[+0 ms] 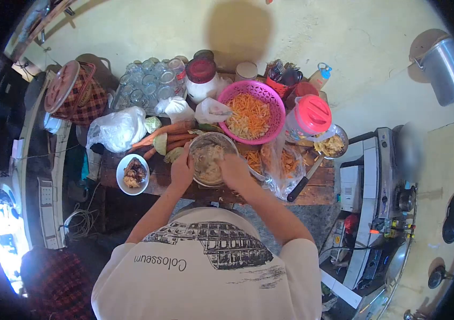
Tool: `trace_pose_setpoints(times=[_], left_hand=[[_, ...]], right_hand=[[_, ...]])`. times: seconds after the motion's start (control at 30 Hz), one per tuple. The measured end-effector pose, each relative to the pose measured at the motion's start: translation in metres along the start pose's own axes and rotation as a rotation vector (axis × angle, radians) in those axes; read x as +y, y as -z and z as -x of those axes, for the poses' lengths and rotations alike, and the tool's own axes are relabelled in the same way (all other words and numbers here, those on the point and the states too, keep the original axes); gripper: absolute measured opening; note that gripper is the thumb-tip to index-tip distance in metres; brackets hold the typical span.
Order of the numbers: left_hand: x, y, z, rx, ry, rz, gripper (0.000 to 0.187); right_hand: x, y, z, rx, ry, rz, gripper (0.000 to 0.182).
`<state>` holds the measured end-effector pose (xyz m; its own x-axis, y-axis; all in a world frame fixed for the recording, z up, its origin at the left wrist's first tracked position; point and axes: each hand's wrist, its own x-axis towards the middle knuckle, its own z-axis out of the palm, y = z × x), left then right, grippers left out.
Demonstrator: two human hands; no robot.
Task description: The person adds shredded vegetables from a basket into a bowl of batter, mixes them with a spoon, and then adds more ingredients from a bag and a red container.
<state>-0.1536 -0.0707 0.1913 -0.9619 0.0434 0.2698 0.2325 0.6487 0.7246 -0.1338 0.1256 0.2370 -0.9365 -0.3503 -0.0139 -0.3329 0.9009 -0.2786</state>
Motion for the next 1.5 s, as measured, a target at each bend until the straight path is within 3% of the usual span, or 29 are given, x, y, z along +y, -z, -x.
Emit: trace_pose_setpoints(times=[0.1,0.2,0.3,0.5,0.6,0.7,0.8,0.9,1.0,1.1,1.2,1.3,1.37,1.43,1.5], left_hand=[[0.007,0.002,-0.001,-0.017,0.016,0.013,0.043],[0.005,0.000,0.002,-0.014,0.005,0.001,0.042],[0.005,0.000,0.003,-0.009,0.003,0.003,0.042],[0.003,-0.002,0.003,-0.009,-0.031,-0.008,0.041],[-0.002,-0.002,0.003,-0.005,0.012,-0.002,0.041],[-0.005,0.002,0.003,-0.006,0.018,0.008,0.041],[-0.004,-0.002,0.003,0.009,-0.039,0.009,0.041],[0.001,-0.003,0.002,-0.028,-0.056,-0.018,0.041],[0.006,0.000,-0.001,-0.039,-0.059,-0.032,0.042],[0.007,0.002,0.001,-0.078,-0.010,-0.056,0.044],[0.016,0.002,0.000,-0.079,-0.009,-0.064,0.045],[0.010,-0.002,0.000,-0.028,-0.040,-0.039,0.045],[0.009,-0.002,-0.001,-0.036,-0.028,-0.019,0.044],[0.008,-0.002,0.000,-0.046,0.002,-0.008,0.043],[0.005,-0.001,0.001,-0.046,0.017,0.006,0.042]], right_hand=[[0.018,-0.004,-0.020,0.168,-0.001,0.007,0.033],[0.014,-0.003,-0.013,0.026,-0.107,0.016,0.032],[0.005,0.006,0.001,-0.251,-0.181,0.036,0.032],[-0.004,-0.017,-0.013,0.238,-0.312,-0.338,0.030],[-0.012,-0.024,0.004,-0.096,-0.206,-0.252,0.029],[-0.005,-0.001,0.017,-0.175,-0.113,-0.205,0.030],[0.006,0.000,0.008,0.069,-0.107,-0.124,0.031],[0.013,0.011,-0.014,0.084,-0.025,0.013,0.030],[0.019,0.010,-0.026,0.066,-0.090,0.156,0.024],[0.020,0.027,-0.013,-0.306,-0.254,0.154,0.020],[0.013,0.018,0.008,-0.349,-0.219,0.119,0.019],[0.015,-0.013,0.015,-0.373,-0.217,-0.167,0.022],[0.048,-0.074,0.015,-0.319,-0.021,-0.471,0.023],[0.044,-0.066,0.014,-0.389,-0.207,-0.929,0.024],[0.025,-0.031,0.015,-0.572,-0.813,-1.517,0.025]])
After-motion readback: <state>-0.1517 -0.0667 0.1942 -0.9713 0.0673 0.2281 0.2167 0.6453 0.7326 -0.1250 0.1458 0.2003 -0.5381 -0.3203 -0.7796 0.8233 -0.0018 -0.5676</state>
